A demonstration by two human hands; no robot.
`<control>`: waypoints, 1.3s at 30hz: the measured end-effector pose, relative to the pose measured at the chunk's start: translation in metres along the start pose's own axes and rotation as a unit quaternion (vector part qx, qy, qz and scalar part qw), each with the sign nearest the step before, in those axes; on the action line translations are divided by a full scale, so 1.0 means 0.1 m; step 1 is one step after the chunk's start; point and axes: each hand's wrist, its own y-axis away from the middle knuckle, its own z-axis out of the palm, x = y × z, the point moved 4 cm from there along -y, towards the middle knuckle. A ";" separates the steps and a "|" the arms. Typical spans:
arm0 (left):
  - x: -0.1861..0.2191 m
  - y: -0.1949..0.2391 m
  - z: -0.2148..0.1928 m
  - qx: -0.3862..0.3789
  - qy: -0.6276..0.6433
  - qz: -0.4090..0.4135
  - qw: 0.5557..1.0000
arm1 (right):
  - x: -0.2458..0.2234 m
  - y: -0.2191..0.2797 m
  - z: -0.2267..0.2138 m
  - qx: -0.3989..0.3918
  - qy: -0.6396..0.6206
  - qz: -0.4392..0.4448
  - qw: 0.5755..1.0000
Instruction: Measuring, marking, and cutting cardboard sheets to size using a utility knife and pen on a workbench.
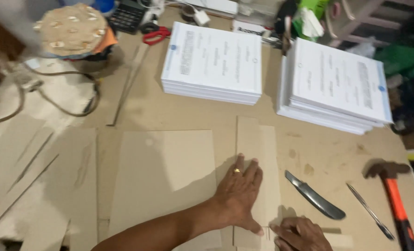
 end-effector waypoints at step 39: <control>-0.10 0.01 0.07 -0.014 0.027 -0.018 0.999 | 0.50 0.02 -0.05 0.432 0.038 -0.351 0.830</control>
